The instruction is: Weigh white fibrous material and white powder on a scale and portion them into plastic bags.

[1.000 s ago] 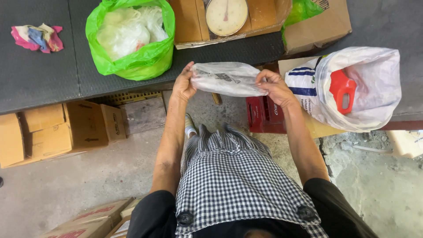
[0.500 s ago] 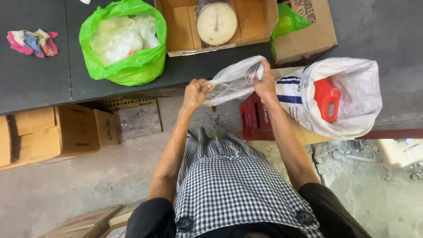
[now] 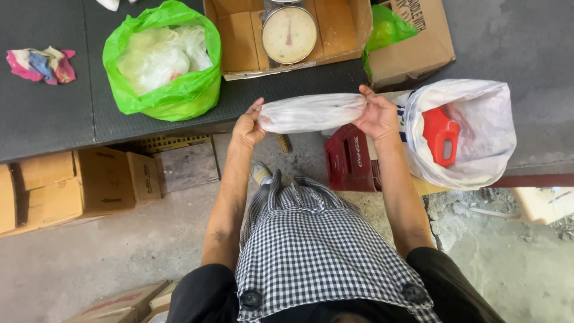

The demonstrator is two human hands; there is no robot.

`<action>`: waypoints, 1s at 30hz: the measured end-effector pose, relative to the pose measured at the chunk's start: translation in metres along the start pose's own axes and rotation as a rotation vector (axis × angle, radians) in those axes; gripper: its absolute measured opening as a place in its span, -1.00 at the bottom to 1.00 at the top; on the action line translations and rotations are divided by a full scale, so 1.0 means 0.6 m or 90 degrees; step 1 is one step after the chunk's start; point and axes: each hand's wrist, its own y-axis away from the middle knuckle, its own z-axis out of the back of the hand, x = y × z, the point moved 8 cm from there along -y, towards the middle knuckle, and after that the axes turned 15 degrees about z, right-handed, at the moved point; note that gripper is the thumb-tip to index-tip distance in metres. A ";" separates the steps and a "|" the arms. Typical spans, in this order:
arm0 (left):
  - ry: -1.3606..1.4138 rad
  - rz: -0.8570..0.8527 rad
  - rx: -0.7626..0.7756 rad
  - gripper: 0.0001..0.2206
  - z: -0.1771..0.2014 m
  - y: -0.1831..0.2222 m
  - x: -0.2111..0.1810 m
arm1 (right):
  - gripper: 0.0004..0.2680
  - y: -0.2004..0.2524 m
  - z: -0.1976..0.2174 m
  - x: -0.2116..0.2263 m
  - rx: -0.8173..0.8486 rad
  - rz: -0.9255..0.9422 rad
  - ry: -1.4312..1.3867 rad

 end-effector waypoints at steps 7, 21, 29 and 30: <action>-0.104 -0.091 0.177 -0.87 -0.075 0.046 -0.025 | -0.76 -0.011 0.018 0.022 0.324 0.155 0.544; -1.061 -0.695 -0.486 -0.36 -0.379 0.330 -0.005 | -0.29 0.016 -0.162 0.012 0.312 0.401 1.178; -0.974 -0.832 -0.466 -0.35 -0.447 0.274 -0.135 | -0.25 -0.075 -0.296 0.067 0.323 0.526 1.153; -0.963 -0.863 -0.453 -0.35 -0.458 0.268 -0.150 | -0.24 -0.094 -0.302 0.069 0.351 0.597 1.181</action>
